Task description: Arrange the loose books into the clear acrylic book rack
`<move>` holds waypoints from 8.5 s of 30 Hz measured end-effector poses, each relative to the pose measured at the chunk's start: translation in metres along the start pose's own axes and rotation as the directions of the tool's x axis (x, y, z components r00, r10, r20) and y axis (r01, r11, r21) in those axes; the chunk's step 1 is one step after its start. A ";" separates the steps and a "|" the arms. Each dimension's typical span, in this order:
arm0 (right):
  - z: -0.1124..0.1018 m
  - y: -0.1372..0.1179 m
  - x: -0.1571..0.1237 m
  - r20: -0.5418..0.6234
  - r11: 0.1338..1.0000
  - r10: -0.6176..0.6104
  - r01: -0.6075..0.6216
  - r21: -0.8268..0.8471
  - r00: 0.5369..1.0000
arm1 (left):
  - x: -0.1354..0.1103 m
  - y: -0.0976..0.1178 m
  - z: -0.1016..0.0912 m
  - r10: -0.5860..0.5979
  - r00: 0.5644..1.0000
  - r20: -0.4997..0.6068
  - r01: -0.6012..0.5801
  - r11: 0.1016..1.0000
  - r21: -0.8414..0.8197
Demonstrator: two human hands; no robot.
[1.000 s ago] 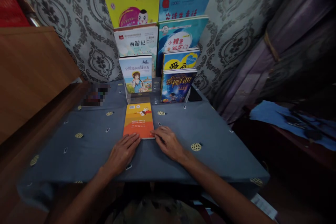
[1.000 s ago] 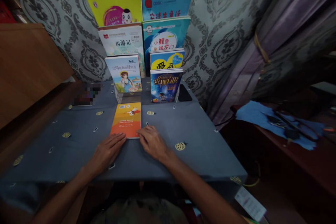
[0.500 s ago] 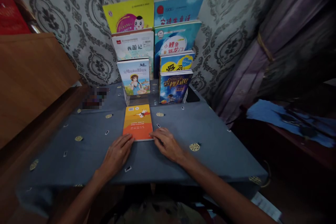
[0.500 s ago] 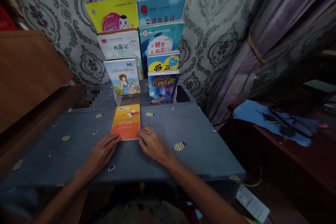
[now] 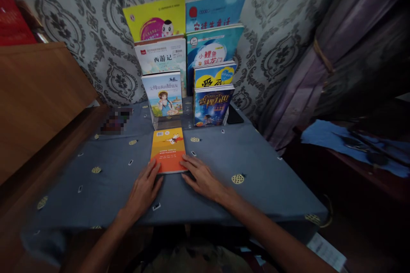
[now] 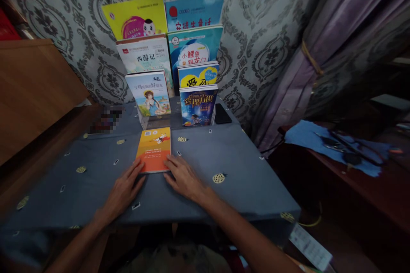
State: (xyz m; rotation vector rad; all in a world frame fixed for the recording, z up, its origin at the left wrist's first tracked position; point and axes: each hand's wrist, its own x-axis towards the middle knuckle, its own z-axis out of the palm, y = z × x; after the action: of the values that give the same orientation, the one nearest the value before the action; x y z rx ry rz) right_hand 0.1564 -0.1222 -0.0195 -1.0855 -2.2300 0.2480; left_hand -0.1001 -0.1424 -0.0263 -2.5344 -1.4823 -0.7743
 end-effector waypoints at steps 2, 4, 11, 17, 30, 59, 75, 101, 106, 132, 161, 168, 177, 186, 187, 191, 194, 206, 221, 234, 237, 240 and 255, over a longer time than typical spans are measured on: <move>-0.005 -0.007 -0.004 0.007 1.000 -0.010 0.010 -0.019 1.000 | -0.006 0.004 -0.003 -0.001 1.000 0.009 0.001 1.000 0.013; -0.009 -0.015 -0.012 0.013 0.999 -0.025 0.025 -0.032 1.000 | -0.014 0.011 -0.007 0.009 1.000 0.021 -0.010 0.999 0.043; -0.016 -0.041 -0.070 -0.017 0.994 -0.091 0.089 -0.067 0.996 | -0.059 0.042 -0.030 0.148 0.989 0.009 -0.148 0.975 0.169; -0.012 -0.056 -0.111 -0.100 0.992 -0.119 0.115 -0.047 0.988 | -0.087 0.051 -0.050 0.299 0.954 -0.007 -0.291 0.933 0.212; -0.012 -0.062 -0.109 -0.190 0.994 -0.100 0.106 0.019 0.977 | -0.078 0.037 -0.043 0.304 0.953 0.006 -0.299 0.931 0.212; 0.004 0.023 0.063 -0.127 0.613 0.407 -0.167 0.772 0.905 | 0.105 -0.009 0.025 -0.500 0.852 0.157 0.285 0.192 -0.939; 0.007 0.050 0.058 0.211 0.459 0.548 -0.501 0.733 0.810 | 0.087 -0.024 0.022 -0.422 0.748 0.512 0.601 0.105 -0.792; 0.014 0.012 0.106 0.130 0.989 0.065 -0.047 -0.140 0.989 | 0.141 -0.022 0.042 -0.199 0.964 0.178 0.185 0.978 0.096; 0.028 0.019 0.112 0.146 0.991 0.090 -0.073 -0.113 0.985 | 0.140 -0.025 0.043 -0.204 0.960 0.190 0.191 0.978 0.085; 0.024 0.080 0.104 -0.136 0.953 0.301 -0.290 0.091 0.944 | 0.140 -0.017 0.037 -0.239 0.946 0.221 0.221 0.970 0.100; 0.030 0.089 0.104 -0.100 0.953 0.288 -0.275 0.124 0.952 | 0.171 0.000 0.063 0.042 0.958 0.284 -0.035 0.999 -0.032; 0.030 0.089 0.103 -0.103 0.956 0.279 -0.265 0.129 0.955 | 0.172 0.000 0.062 0.047 0.951 0.306 -0.037 0.999 -0.036; 0.028 0.093 0.103 -0.096 0.940 0.299 -0.277 0.197 0.949 | 0.169 0.006 0.054 0.091 0.947 0.309 -0.083 0.996 -0.041; 0.024 0.088 0.104 -0.116 0.942 0.289 -0.261 0.208 0.950 | 0.162 0.013 0.040 0.171 0.922 0.348 -0.137 0.983 -0.120; 0.024 0.088 0.105 -0.112 0.942 0.287 -0.260 0.210 0.951 | 0.161 0.013 0.041 0.173 0.923 0.344 -0.137 0.983 -0.126; 0.025 0.090 0.105 -0.096 0.944 0.273 -0.247 0.219 0.957 | 0.159 0.011 0.045 0.166 0.928 0.332 -0.131 0.983 -0.128; 0.025 0.090 0.105 -0.094 0.946 0.266 -0.240 0.219 0.959 | 0.158 0.009 0.048 0.180 0.932 0.314 -0.150 0.982 -0.115; 0.023 0.075 0.087 -0.108 0.938 0.263 -0.227 0.262 0.959 | 0.155 0.004 0.055 0.227 0.944 0.240 -0.206 0.972 -0.111; 0.016 0.073 0.084 -0.085 0.925 0.270 -0.234 0.298 0.959 | 0.156 -0.002 0.057 0.344 0.924 0.165 -0.314 0.931 -0.184; 0.011 0.069 0.086 -0.081 0.932 0.275 -0.245 0.268 0.958 | 0.151 0.004 0.050 0.385 0.906 0.179 -0.356 0.919 -0.170; 0.011 0.068 0.086 -0.079 0.936 0.264 -0.236 0.261 0.961 | 0.150 0.006 0.046 0.407 0.896 0.180 -0.377 0.909 -0.179; 0.011 0.067 0.087 -0.073 0.938 0.272 -0.248 0.243 0.959 | 0.149 0.008 0.045 0.400 0.898 0.182 -0.372 0.913 -0.171; 0.013 0.069 0.086 -0.088 0.941 0.282 -0.258 0.217 0.955 | 0.148 0.010 0.040 0.436 0.886 0.157 -0.403 0.892 -0.203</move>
State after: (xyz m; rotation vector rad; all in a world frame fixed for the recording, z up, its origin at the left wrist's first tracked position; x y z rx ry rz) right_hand 0.1534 -0.0112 -0.0185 -1.2578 -1.9009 0.5043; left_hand -0.0184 -0.0176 0.0106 -2.9811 -0.8705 -0.6077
